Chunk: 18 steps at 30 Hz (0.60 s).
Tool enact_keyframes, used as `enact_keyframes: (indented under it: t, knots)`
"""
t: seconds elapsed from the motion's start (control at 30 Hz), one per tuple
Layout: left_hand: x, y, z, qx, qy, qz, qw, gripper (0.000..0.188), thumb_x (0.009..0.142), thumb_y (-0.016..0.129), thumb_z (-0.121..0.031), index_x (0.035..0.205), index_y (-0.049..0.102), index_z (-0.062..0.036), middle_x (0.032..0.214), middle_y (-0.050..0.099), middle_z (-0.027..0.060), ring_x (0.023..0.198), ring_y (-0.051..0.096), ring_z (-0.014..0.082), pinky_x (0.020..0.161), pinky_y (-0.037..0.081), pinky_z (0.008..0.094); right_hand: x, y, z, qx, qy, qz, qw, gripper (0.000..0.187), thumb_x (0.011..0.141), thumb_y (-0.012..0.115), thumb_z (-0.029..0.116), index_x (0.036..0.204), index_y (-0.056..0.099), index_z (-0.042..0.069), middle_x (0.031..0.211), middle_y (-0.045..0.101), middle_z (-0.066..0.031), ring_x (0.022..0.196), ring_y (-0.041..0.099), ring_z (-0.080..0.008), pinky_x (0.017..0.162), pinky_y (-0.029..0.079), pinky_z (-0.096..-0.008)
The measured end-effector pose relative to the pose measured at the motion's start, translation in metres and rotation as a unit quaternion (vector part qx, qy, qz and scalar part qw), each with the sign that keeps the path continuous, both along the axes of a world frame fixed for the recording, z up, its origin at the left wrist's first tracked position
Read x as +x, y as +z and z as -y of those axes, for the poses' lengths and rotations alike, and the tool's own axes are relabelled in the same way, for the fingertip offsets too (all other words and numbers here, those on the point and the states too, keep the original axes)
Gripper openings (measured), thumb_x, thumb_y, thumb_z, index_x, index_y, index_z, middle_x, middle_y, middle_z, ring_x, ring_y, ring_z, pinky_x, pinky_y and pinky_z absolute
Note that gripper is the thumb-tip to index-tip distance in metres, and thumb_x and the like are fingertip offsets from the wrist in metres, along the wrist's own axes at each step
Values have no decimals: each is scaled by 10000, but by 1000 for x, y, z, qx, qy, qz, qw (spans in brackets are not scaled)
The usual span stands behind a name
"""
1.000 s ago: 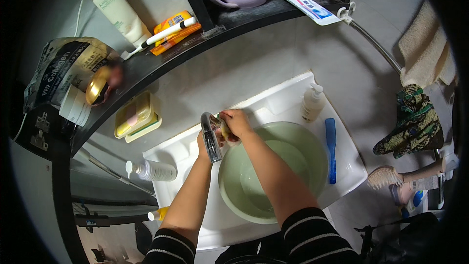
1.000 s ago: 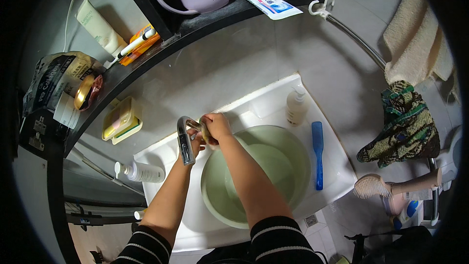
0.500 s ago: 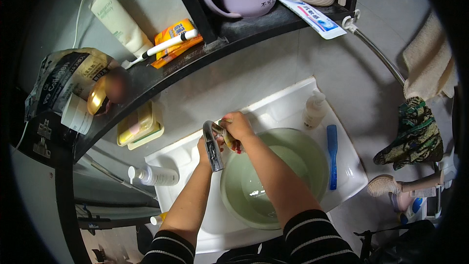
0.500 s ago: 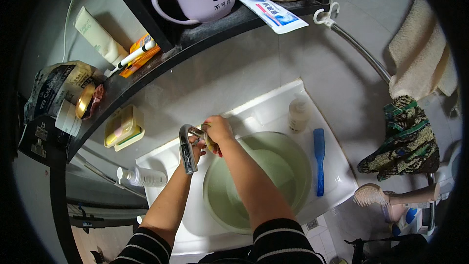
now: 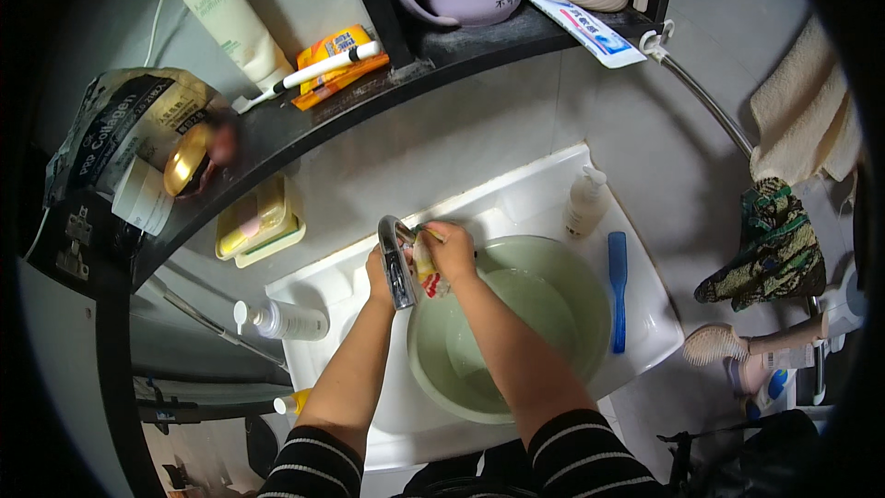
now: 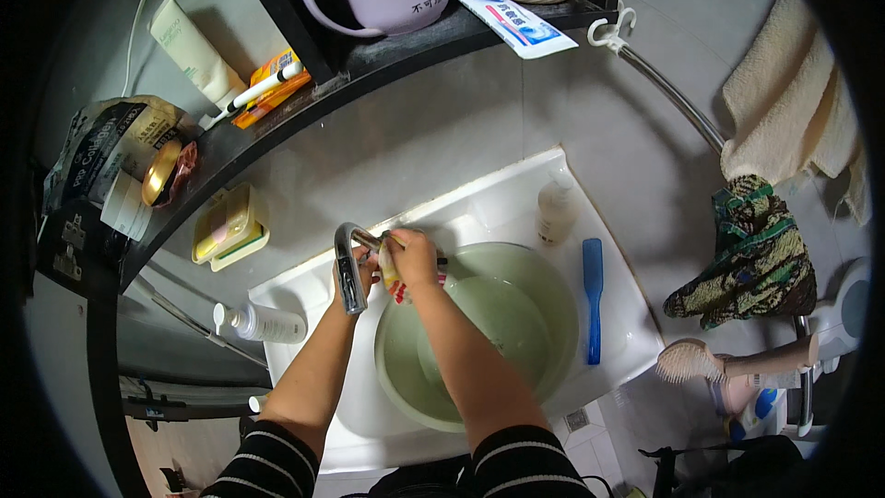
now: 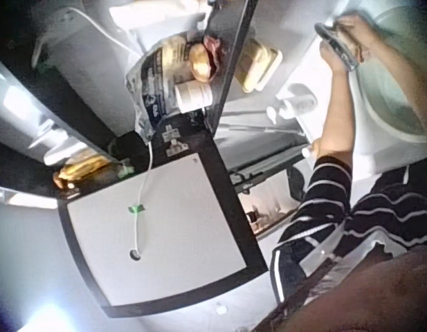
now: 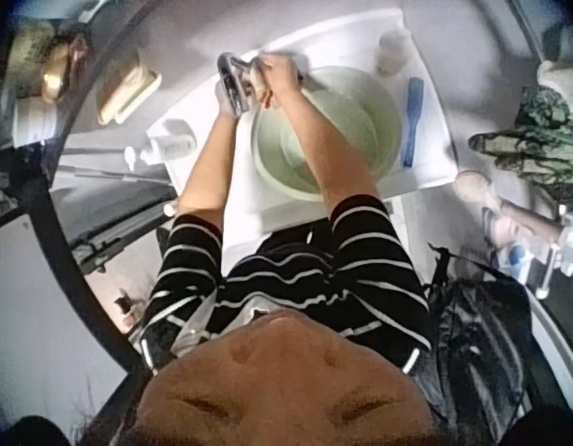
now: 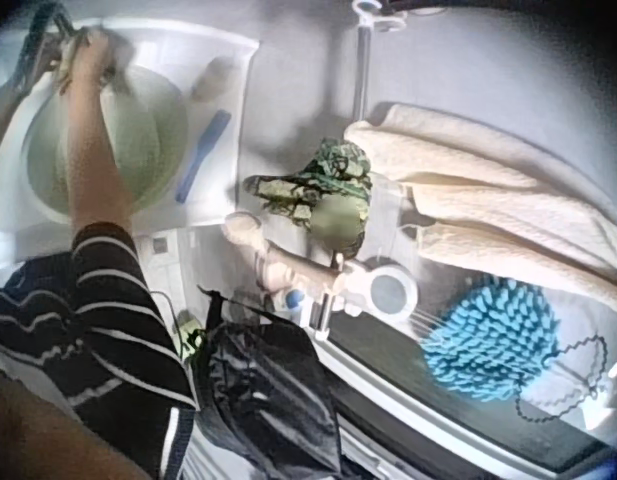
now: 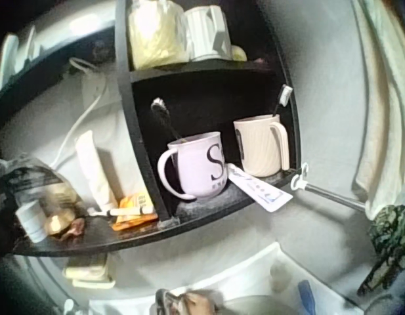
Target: The person scrubs a black bag with a blue brush under running water in a bathroom sink. They rinse the bag, wring it out, and place it on the floor. The person then washes a green basin and a cloth in the sink, followed by scrubbing the sink surface itself with the cloth.
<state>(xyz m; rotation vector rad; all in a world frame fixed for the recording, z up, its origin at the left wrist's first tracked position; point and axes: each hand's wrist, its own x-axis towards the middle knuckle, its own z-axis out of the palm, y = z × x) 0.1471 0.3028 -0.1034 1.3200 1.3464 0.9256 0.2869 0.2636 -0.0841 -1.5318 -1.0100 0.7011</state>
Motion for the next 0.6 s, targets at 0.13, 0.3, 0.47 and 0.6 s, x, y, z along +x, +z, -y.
enact_keyframes:
  t: [0.13,0.3,0.47,0.6]
  knots:
    - [-14,-30,-14,122,3,-77,990,259,759,709,-195,910,621,-5,811,678,161,776,667,299,710,519,358,-19,-15,12,9,-6,75,997,256,763,722,236,924,707,37,859,674,-197,792,665,-306,740,518,-359]
    - [-12,-25,-11,92,21,-102,990,123,806,630,-115,885,624,-21,792,670,120,708,633,231,663,503,340,-21,-6,-1,51,-123,-9,991,234,798,695,209,947,700,29,869,683,-179,803,671,-287,747,515,-351]
    - [-4,48,33,-53,-50,21,997,249,856,583,-5,1102,622,8,895,636,52,807,577,128,744,464,263,-21,-25,8,-103,11,71,992,228,773,711,233,948,713,87,871,695,-148,786,678,-275,740,523,-373]
    - [-19,46,74,69,-43,11,997,239,867,575,2,1096,639,-22,926,644,28,795,549,94,739,446,250,6,-13,30,-183,33,107,977,123,735,733,200,814,727,107,832,700,-121,756,680,-251,737,529,-358]
